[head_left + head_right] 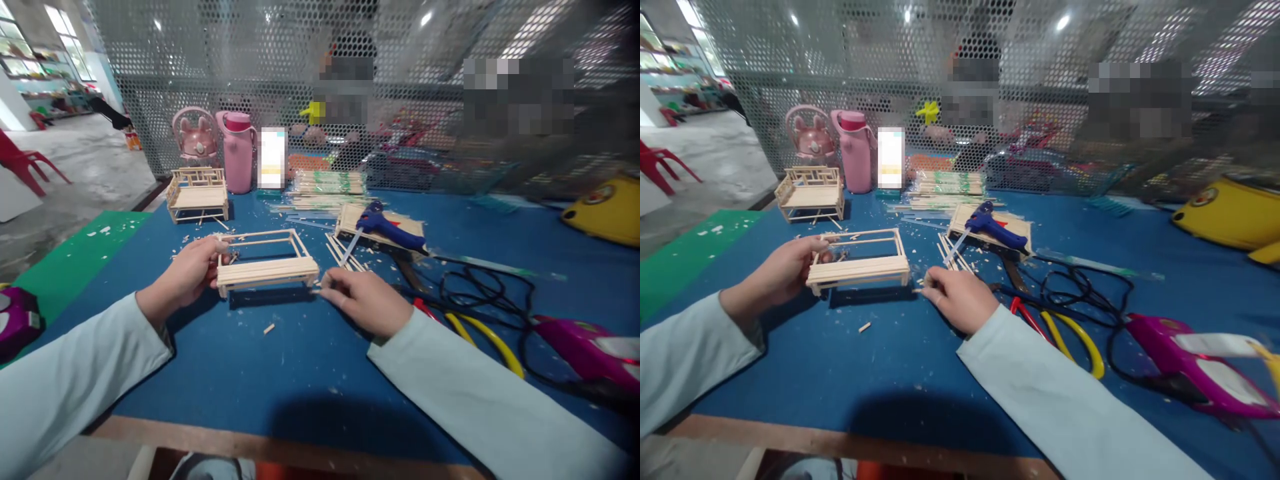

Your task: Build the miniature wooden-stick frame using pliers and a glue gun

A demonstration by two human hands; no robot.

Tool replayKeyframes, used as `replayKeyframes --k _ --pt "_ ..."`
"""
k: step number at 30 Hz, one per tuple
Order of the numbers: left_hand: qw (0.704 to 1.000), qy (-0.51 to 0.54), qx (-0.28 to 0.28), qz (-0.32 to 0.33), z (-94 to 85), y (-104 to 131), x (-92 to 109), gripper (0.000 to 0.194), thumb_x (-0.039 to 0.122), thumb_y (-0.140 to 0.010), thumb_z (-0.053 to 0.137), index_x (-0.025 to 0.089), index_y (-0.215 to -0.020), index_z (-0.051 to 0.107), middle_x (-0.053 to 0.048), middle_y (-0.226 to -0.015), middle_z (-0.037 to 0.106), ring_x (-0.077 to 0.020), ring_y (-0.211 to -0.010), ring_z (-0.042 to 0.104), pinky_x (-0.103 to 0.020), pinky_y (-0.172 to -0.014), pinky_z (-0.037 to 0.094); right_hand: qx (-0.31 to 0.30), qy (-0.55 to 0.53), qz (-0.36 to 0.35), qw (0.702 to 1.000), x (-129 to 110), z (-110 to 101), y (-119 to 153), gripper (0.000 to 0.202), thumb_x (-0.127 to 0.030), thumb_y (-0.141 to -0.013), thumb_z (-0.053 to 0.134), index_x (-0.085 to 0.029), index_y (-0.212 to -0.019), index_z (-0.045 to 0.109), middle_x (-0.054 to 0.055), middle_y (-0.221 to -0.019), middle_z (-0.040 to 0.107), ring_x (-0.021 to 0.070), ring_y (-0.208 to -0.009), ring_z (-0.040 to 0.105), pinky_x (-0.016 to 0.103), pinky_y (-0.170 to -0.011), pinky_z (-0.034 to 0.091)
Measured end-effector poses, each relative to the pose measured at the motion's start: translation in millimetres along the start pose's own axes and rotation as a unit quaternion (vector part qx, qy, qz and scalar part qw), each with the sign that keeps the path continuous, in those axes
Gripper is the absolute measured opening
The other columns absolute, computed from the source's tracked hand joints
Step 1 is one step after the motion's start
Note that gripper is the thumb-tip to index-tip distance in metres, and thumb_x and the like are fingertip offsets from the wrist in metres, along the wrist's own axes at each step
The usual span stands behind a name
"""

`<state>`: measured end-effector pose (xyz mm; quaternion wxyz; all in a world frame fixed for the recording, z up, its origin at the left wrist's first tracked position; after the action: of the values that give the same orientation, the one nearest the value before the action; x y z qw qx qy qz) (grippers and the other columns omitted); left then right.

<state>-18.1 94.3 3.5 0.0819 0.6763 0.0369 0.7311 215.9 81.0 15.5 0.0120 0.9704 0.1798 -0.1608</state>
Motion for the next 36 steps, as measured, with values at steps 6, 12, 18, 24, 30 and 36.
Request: replayKeyframes --k 6,12,18,24,30,36 --pt "0.998 -0.051 -0.028 -0.001 16.5 4.5 -1.8 0.010 0.021 -0.068 0.053 0.019 -0.063 0.045 0.008 -0.046 0.036 -0.0038 -0.032 0.025 -0.017 -0.031 0.023 0.092 0.002 0.064 0.994 17.9 -14.8 -4.8 0.018 -0.019 -0.080 0.046 -0.020 -0.088 0.062 0.006 -0.072 0.068 0.0204 -0.070 0.061 0.029 -0.063 0.040" --pt "0.986 -0.147 -0.078 -0.009 35.7 -8.0 -1.2 0.003 0.015 -0.066 0.053 0.017 -0.065 0.052 0.004 -0.050 0.051 -0.0053 -0.033 0.035 -0.017 -0.030 0.026 0.133 -0.088 0.031 0.987 28.8 -48.3 14.8 0.007 -0.026 -0.077 0.049 -0.021 -0.081 0.054 -0.002 -0.059 0.061 0.0141 -0.051 0.054 0.025 -0.052 0.040" --pt "0.973 -0.209 -0.093 0.014 38.5 -10.3 -9.0 0.018 0.026 -0.073 0.058 0.017 -0.088 0.060 0.006 -0.052 0.050 -0.0068 -0.033 0.036 -0.019 -0.032 0.029 0.157 -0.044 0.074 0.984 42.5 -81.0 24.9 0.021 -0.036 -0.080 0.044 -0.023 -0.063 0.044 -0.001 -0.051 0.055 0.0142 -0.047 0.049 0.028 -0.051 0.037" --pt "0.938 -0.325 0.032 0.121 25.3 2.1 2.2 0.050 0.043 -0.080 0.055 0.014 -0.120 0.054 0.001 -0.065 0.057 -0.0141 -0.052 0.051 -0.026 -0.050 0.039 0.104 0.004 0.080 0.991 45.5 -72.4 22.2 0.036 -0.039 -0.080 0.046 -0.023 -0.050 0.034 -0.003 -0.043 0.041 0.0122 -0.043 0.039 0.026 -0.045 0.030" --pt "0.925 -0.322 0.064 0.191 19.0 14.2 12.7 0.039 0.043 -0.083 0.049 0.015 -0.109 0.056 -0.005 -0.089 0.062 -0.0171 -0.068 0.056 -0.031 -0.068 0.043 0.108 0.082 0.066 0.988 31.7 -69.3 24.0 0.025 -0.019 -0.073 0.052 -0.023 -0.060 0.031 -0.002 -0.061 0.049 0.0130 -0.059 0.045 0.024 -0.058 0.036" --pt "0.930 -0.298 0.054 0.207 23.1 18.6 17.4 0.030 0.038 -0.085 0.047 0.016 -0.102 0.058 -0.004 -0.079 0.062 -0.0193 -0.069 0.057 -0.032 -0.068 0.043 0.004 0.175 0.082 0.981 23.0 -34.6 38.8 0.012 -0.021 -0.075 0.058 -0.021 -0.064 0.053 0.004 -0.065 0.064 0.0199 -0.063 0.060 0.028 -0.054 0.036"
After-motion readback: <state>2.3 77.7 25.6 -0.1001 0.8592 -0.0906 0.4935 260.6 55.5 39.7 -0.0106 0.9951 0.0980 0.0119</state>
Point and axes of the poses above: each hand's wrist, its own y-axis away from the middle knuckle, its own z-axis out of the palm, x = y × z, the point moved 7 cm from there along -y, towards the middle knuckle
